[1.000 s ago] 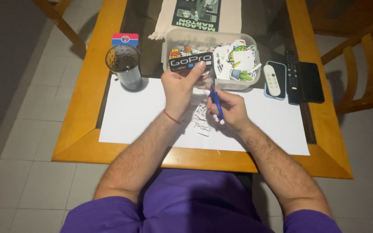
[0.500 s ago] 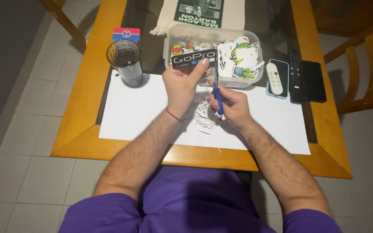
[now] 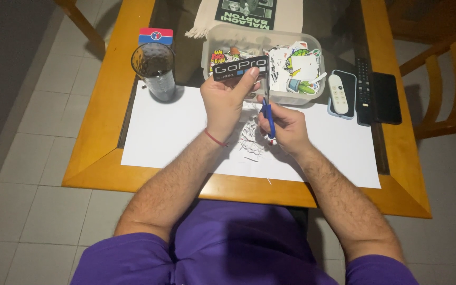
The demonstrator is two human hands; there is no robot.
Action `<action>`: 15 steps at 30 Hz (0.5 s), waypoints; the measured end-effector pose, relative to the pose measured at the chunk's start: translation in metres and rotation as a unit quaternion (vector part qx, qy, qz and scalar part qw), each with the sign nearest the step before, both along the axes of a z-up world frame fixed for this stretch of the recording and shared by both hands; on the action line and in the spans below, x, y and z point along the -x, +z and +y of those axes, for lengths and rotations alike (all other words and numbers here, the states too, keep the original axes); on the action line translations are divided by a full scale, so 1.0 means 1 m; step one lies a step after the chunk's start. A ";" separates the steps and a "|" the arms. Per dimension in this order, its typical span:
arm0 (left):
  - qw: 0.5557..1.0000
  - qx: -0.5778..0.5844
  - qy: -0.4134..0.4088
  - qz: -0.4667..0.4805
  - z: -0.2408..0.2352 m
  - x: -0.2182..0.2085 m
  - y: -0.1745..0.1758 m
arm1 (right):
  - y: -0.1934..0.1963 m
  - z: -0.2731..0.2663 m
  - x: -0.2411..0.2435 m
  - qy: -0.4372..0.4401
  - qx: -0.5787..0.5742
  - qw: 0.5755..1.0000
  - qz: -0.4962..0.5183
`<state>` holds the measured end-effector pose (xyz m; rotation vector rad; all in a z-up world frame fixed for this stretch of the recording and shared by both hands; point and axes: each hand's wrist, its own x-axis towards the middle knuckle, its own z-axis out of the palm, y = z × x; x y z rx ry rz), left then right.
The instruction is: Trimming the white borders off printed stickers using a pair of scissors at a table.
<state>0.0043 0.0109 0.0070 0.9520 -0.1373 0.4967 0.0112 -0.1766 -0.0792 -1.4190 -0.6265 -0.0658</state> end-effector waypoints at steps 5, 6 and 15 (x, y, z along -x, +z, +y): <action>1.000 -0.004 -0.005 0.000 0.000 0.003 0.004 | 0.003 0.002 0.006 -0.005 -0.004 1.000 0.011; 1.000 -0.007 -0.005 0.000 0.000 0.006 0.007 | 0.000 0.001 0.004 -0.005 -0.003 1.000 0.010; 1.000 -0.016 0.000 -0.002 0.002 0.006 0.010 | 0.008 0.004 0.006 -0.006 0.003 1.000 0.007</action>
